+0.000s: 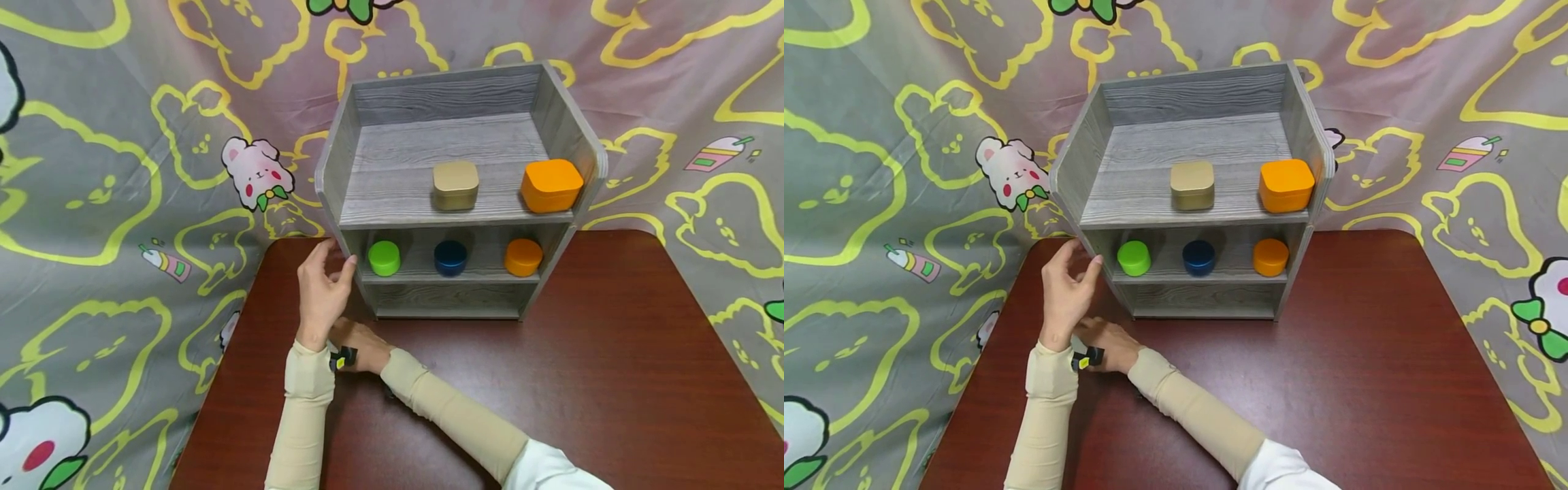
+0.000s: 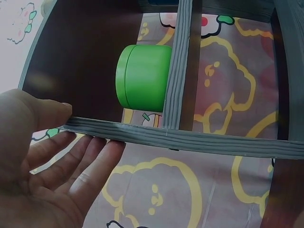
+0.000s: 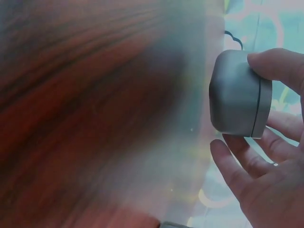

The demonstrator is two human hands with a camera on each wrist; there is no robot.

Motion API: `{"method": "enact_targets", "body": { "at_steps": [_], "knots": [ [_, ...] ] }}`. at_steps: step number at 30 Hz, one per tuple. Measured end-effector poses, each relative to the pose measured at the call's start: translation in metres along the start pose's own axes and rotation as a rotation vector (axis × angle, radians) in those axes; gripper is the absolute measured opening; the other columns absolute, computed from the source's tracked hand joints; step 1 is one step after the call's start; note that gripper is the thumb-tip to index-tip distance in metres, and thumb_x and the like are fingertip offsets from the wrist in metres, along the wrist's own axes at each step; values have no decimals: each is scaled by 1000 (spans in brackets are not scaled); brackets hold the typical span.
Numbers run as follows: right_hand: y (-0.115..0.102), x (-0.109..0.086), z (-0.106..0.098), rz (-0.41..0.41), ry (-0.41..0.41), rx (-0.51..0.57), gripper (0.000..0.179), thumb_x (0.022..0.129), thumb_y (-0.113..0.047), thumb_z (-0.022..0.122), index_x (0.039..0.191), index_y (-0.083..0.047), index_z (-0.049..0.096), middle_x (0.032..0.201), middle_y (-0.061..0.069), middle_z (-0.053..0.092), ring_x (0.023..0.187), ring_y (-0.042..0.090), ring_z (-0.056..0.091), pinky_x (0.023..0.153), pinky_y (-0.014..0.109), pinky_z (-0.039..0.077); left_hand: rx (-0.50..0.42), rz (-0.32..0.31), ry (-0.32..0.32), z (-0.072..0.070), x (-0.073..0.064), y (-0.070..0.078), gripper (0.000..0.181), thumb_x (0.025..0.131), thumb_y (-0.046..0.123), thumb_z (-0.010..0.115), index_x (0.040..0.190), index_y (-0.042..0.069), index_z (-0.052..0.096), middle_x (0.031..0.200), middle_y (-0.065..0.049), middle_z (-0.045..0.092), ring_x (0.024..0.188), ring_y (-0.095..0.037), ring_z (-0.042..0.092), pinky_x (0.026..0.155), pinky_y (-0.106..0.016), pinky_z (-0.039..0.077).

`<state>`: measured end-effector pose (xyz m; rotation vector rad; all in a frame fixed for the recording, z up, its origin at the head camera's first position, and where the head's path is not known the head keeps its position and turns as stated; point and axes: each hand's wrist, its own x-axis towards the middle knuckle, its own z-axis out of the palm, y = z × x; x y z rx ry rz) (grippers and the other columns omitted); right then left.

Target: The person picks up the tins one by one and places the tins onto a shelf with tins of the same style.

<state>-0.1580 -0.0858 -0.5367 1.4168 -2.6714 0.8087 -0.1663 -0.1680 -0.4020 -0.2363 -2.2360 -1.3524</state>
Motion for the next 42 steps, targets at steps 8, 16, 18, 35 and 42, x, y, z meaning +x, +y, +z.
{"method": "enact_targets", "body": {
  "at_steps": [8,16,18,35,42],
  "knots": [
    [-1,-4,-10,39,-29,18,49,87,-34,75,130,-14,61,132,3,65,120,20,64,98,34,56,-15,-18,-8,-3,-4,16,31,95,-1,71,125,-6,68,111,-25,71,100,-38,72,69,-9,55],
    [7,-8,-13,-40,-12,74,42,85,-32,80,121,-15,67,121,3,68,110,15,62,100,29,51,-56,-42,3,0,-1,-11,33,93,5,76,126,3,70,113,-20,73,100,-32,73,68,-8,54],
    [8,-10,-14,-41,-14,69,38,83,-30,81,114,-13,68,115,5,69,106,16,61,97,29,51,-69,-35,0,0,-1,-14,32,94,8,77,125,6,71,112,-17,73,99,-29,74,69,-9,55],
    [9,-36,-45,100,-98,-56,56,78,-23,82,131,-14,66,120,-1,64,110,16,62,96,31,55,-191,-33,-13,1,2,-18,33,94,6,76,126,1,69,112,-19,72,98,-15,70,74,-13,57],
    [5,-45,-54,83,-110,-79,56,80,-26,85,132,-15,66,117,-2,65,103,14,62,91,29,55,-198,-64,-19,-5,-2,8,34,95,0,72,127,-8,66,115,-27,69,99,-17,68,76,-11,55]
  ]
}}
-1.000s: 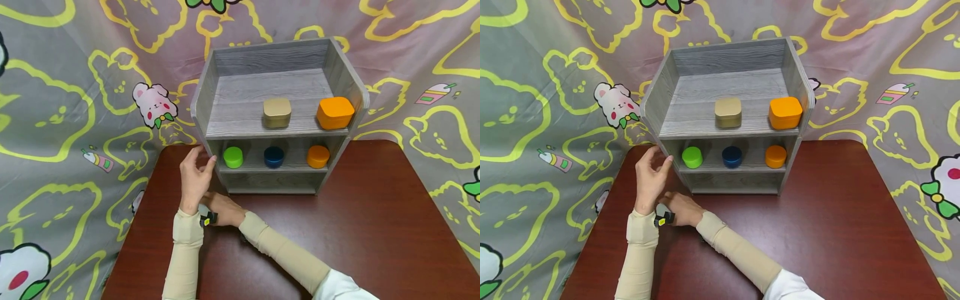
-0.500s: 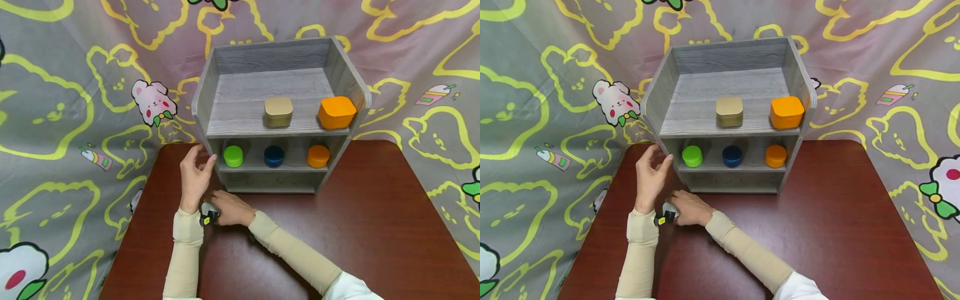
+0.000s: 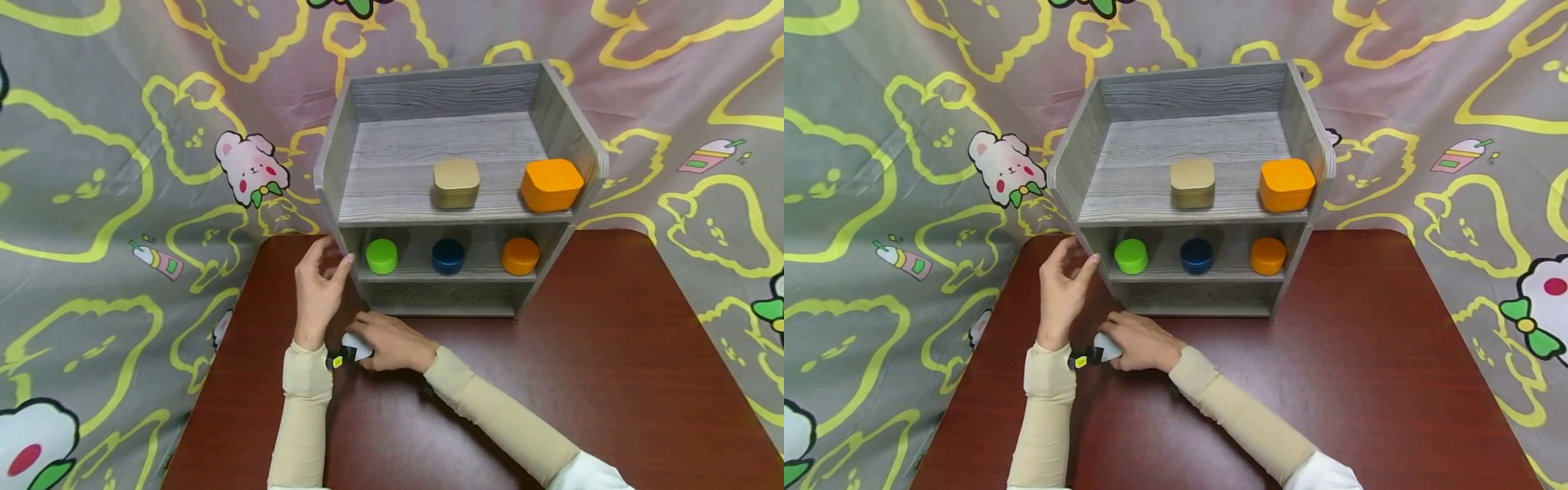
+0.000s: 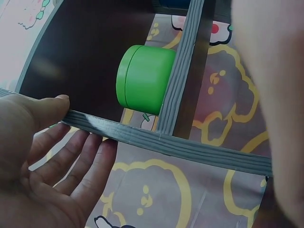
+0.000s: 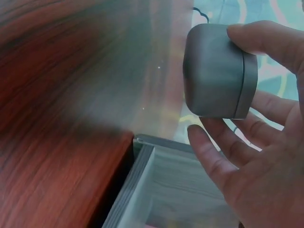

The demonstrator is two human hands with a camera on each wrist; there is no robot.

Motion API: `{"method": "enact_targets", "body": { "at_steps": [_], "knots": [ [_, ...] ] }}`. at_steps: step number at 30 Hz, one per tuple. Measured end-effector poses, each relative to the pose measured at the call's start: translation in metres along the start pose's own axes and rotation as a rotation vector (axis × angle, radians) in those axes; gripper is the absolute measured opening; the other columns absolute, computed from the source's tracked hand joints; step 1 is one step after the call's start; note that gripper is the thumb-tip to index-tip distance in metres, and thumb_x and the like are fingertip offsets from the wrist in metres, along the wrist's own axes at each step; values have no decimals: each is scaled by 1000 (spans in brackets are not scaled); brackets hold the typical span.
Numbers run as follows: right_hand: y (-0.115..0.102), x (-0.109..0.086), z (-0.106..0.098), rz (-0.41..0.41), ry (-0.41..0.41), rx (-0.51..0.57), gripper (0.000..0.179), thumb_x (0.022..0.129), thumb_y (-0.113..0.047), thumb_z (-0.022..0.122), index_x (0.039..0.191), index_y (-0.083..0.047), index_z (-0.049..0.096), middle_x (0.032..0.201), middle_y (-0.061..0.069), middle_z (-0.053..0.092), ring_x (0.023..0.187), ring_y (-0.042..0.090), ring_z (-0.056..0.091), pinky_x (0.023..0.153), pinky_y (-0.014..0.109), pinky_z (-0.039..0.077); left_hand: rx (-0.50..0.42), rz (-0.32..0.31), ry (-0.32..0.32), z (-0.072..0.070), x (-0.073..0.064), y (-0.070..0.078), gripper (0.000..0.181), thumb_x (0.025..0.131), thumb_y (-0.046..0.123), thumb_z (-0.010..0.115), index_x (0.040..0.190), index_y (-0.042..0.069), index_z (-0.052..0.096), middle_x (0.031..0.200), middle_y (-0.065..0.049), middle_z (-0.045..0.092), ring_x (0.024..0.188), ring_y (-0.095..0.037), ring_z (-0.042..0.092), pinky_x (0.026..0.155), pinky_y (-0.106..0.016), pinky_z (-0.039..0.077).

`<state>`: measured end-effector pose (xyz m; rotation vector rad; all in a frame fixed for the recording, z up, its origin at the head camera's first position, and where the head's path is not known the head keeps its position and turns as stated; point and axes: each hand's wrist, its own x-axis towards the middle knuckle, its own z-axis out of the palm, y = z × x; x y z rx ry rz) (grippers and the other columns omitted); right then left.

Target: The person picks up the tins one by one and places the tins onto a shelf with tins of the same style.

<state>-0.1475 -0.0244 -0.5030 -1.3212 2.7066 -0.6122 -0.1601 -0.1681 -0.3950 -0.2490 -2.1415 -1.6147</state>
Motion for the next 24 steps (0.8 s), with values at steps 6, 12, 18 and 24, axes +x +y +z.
{"method": "enact_targets", "body": {
  "at_steps": [6,12,18,24],
  "knots": [
    [3,-13,-8,2,11,23,58,81,-26,86,134,-15,65,118,-2,65,103,13,61,89,29,55,-12,0,-4,0,1,-5,33,95,0,72,127,-8,65,115,-28,69,98,-19,69,75,-11,55],
    [7,-22,-17,24,35,29,58,79,-25,87,132,-18,66,115,-4,63,101,12,59,85,29,55,-21,0,2,1,5,-25,35,94,1,73,128,-8,65,115,-28,69,97,-18,70,74,-12,56],
    [7,-31,-25,8,53,6,59,78,-27,87,132,-17,66,116,-5,62,102,12,59,83,29,56,-30,29,7,0,5,-31,34,93,4,76,126,-1,69,114,-23,71,97,-15,70,74,-12,56],
    [4,-37,-33,-7,60,-7,59,78,-29,87,132,-17,66,118,-5,63,103,12,60,84,30,56,-39,51,3,-1,5,-31,33,93,7,77,125,1,69,111,-20,72,95,-13,70,73,-13,58]
  ]
}}
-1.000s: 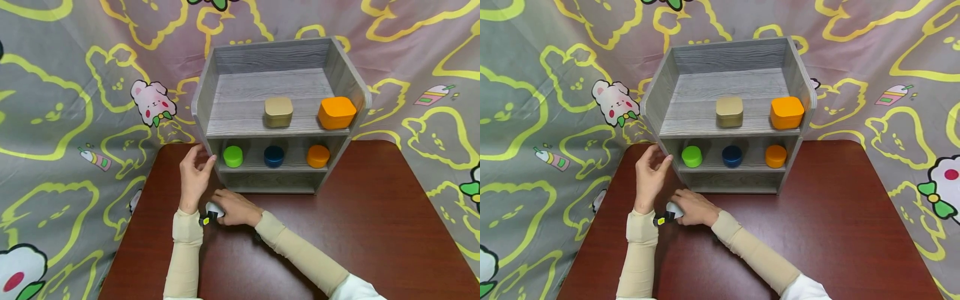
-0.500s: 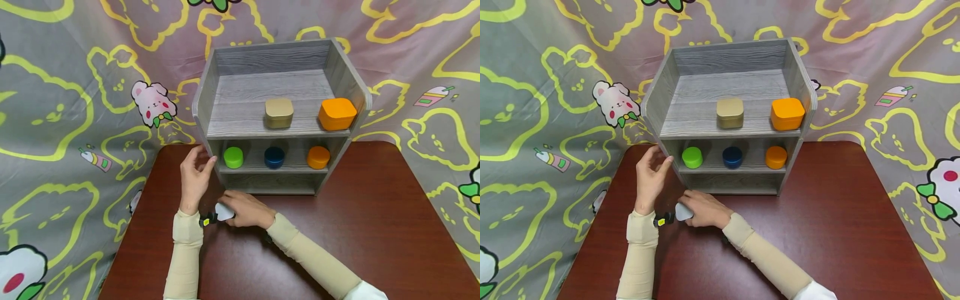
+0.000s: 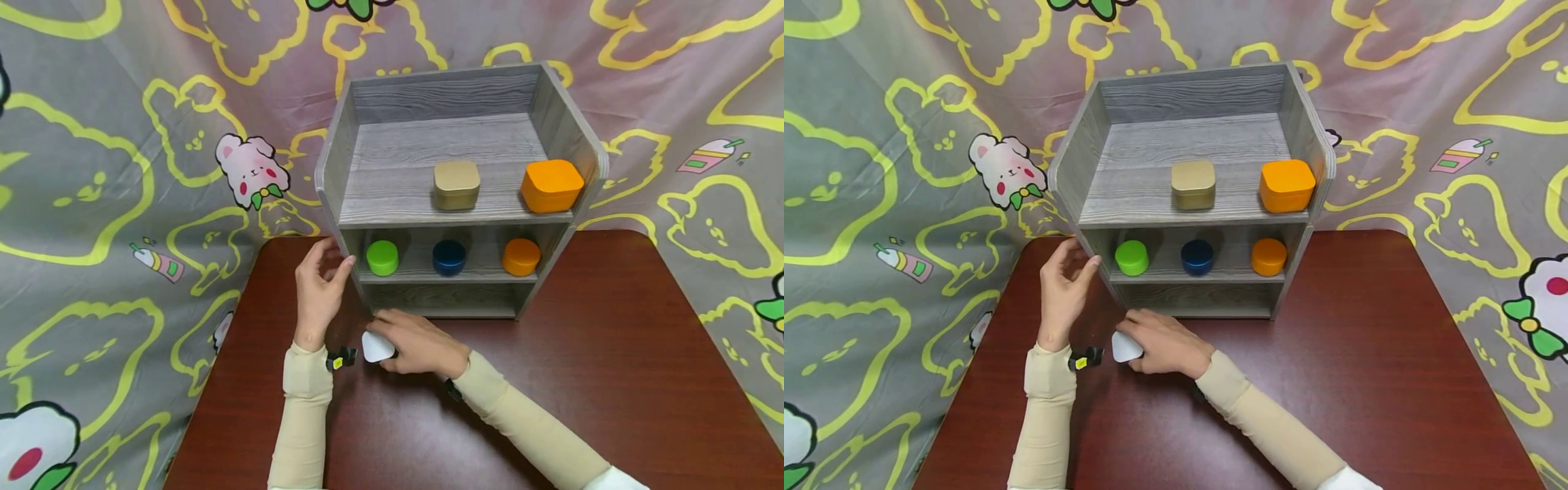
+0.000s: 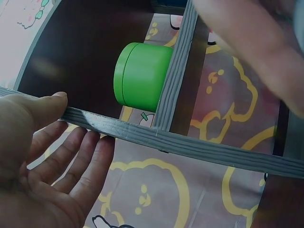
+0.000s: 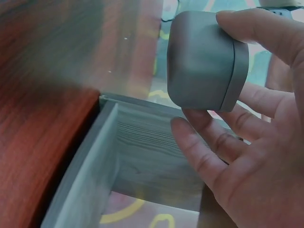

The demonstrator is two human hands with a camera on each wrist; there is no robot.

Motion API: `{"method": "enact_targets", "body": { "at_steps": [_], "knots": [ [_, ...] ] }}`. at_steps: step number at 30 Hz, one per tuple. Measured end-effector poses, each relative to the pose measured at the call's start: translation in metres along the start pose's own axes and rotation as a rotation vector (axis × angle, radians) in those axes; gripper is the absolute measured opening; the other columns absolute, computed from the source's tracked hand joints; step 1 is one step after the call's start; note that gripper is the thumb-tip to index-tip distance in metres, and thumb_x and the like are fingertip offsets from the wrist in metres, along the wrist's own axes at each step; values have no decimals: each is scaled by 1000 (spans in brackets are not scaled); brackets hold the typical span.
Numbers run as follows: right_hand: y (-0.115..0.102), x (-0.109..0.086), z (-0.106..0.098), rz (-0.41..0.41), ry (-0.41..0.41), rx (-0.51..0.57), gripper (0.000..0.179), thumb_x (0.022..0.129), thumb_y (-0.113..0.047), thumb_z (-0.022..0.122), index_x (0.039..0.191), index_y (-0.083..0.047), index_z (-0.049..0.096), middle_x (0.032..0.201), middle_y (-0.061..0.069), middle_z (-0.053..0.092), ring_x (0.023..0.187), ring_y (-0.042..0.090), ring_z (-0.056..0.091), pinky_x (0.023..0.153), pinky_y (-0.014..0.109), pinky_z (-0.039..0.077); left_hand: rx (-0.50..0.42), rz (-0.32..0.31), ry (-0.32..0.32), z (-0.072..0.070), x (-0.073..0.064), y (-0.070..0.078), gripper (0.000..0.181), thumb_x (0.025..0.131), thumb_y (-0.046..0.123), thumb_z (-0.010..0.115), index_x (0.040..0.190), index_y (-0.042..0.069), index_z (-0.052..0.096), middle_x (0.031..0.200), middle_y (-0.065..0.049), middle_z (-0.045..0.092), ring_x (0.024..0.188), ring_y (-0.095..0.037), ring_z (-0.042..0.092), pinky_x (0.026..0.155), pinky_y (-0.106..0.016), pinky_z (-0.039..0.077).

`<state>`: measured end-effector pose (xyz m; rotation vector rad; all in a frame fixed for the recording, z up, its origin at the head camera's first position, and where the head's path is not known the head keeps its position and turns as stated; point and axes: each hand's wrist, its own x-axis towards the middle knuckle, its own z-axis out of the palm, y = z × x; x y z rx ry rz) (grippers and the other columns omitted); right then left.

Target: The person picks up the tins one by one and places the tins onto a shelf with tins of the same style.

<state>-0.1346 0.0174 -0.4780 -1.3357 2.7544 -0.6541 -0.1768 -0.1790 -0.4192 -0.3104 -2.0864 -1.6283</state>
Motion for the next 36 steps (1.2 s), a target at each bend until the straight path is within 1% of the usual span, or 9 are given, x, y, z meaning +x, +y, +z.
{"method": "enact_targets", "body": {
  "at_steps": [5,12,20,27,32,36],
  "knots": [
    [-3,-3,-10,-12,2,11,56,78,-28,86,130,-15,67,118,-4,64,104,13,60,87,30,56,9,12,3,0,0,-1,33,94,8,76,126,0,69,110,-20,72,94,-9,70,73,-12,57],
    [-7,-7,-23,-40,8,-4,56,77,-28,85,128,-14,66,117,-3,64,103,13,59,87,29,55,19,18,4,1,0,-2,34,93,7,77,125,0,68,110,-20,71,95,-7,69,73,-12,57],
    [-15,-9,-37,-68,20,-15,57,77,-29,86,128,-15,66,116,-4,63,99,11,59,84,28,55,13,12,4,1,0,-1,34,93,5,77,125,0,69,110,-20,72,95,-11,69,73,-12,57],
    [-21,-8,-52,-97,26,-30,55,77,-29,85,127,-15,66,112,-5,63,97,10,59,84,27,55,1,3,6,2,0,0,35,92,0,76,126,-3,68,112,-25,71,94,-16,70,72,-11,56],
    [-26,-7,-63,-120,19,-44,54,78,-30,85,127,-16,66,113,-5,63,97,10,59,84,27,56,6,12,1,1,0,-1,34,93,2,76,126,0,69,111,-22,71,95,-13,69,73,-12,57],
    [-31,-7,-73,-151,28,-73,54,79,-32,85,127,-16,65,112,-5,62,96,11,59,83,27,56,10,26,-2,0,0,-3,32,94,5,76,125,0,69,110,-20,72,95,-14,71,73,-14,58]
  ]
}}
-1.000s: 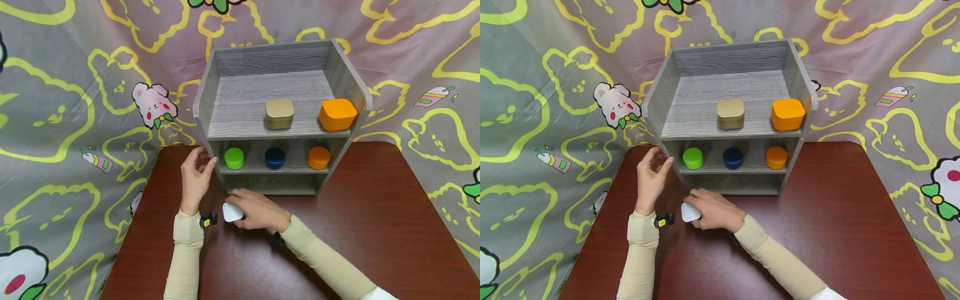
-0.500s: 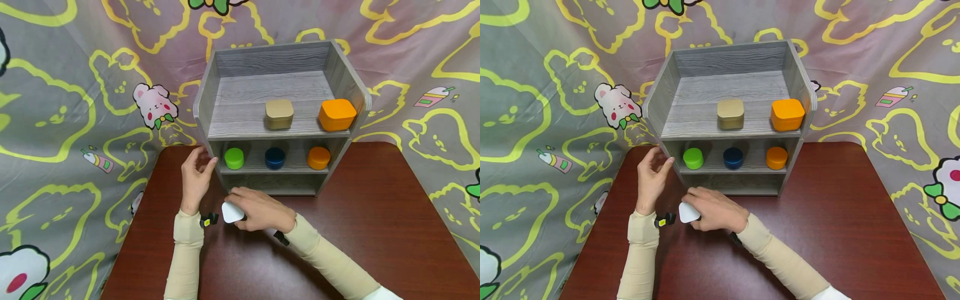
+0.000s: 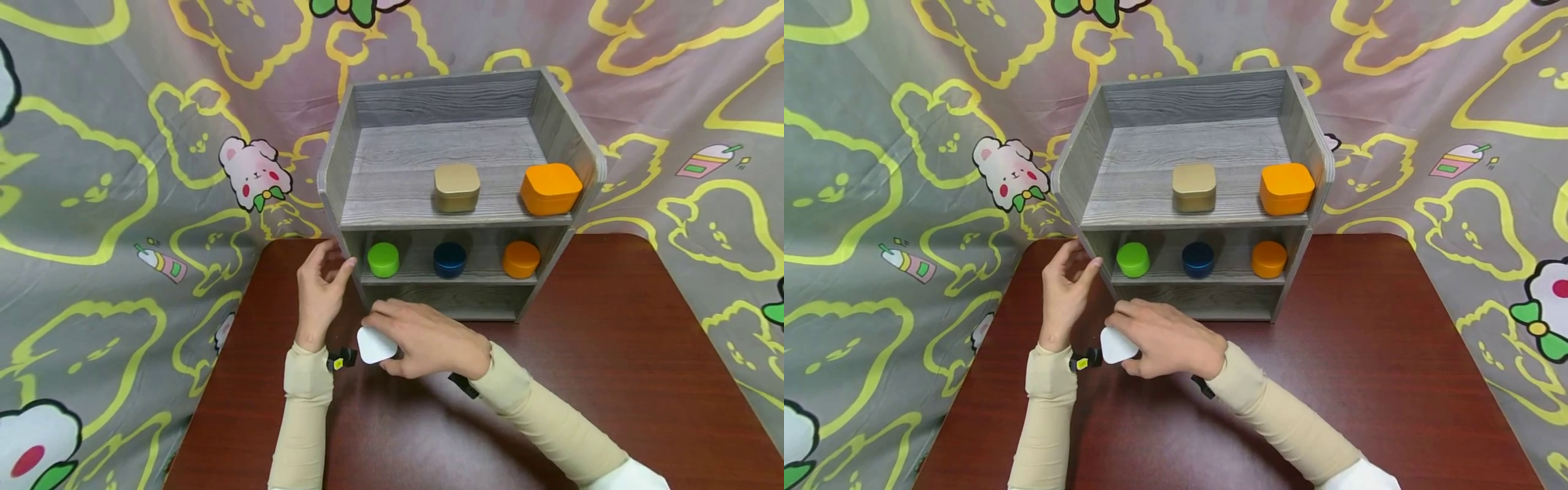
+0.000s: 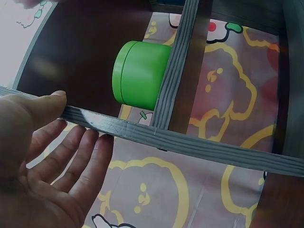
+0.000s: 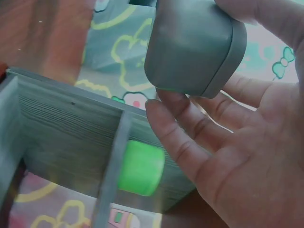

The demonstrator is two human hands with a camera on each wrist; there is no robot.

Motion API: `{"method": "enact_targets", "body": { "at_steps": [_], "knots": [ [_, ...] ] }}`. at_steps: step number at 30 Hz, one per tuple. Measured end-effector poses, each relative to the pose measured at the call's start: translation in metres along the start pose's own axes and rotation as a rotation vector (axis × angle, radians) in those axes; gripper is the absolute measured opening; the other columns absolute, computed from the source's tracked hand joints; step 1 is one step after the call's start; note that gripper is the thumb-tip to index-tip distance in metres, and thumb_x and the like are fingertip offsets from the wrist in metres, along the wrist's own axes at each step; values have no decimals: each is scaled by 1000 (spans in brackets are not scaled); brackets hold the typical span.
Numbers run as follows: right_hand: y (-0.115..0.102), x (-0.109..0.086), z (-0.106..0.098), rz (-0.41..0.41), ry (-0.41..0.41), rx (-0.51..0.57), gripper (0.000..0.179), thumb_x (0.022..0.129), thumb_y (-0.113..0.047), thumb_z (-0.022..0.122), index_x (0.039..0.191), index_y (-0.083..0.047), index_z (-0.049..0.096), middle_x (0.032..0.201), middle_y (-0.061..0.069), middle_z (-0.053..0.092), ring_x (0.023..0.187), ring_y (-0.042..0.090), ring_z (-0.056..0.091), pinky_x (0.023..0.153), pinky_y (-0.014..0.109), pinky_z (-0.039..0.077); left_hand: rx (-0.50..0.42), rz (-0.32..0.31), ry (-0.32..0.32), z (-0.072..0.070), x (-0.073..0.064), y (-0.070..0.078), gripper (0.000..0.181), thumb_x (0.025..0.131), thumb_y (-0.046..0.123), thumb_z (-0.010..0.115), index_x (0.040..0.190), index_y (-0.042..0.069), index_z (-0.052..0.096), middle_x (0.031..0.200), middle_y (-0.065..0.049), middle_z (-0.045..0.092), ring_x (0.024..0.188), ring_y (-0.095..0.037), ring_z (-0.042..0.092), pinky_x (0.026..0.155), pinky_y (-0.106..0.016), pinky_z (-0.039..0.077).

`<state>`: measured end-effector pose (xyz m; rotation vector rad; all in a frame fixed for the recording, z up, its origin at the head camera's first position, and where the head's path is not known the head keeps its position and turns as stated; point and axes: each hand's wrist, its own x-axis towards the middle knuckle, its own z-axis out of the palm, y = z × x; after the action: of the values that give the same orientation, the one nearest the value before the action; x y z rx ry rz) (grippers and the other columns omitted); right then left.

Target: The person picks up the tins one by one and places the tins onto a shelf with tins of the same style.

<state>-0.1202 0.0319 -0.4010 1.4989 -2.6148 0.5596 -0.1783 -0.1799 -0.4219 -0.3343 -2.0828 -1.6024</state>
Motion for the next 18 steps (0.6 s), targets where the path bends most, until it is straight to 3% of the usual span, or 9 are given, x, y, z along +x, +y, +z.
{"method": "enact_targets", "body": {
  "at_steps": [18],
  "knots": [
    [-14,4,-33,-90,47,-54,53,79,-31,83,125,-14,65,108,-4,61,96,11,59,83,26,55,-5,-14,-2,0,0,1,33,94,6,76,125,-2,68,112,-21,71,95,-17,71,75,-14,58]
  ]
}}
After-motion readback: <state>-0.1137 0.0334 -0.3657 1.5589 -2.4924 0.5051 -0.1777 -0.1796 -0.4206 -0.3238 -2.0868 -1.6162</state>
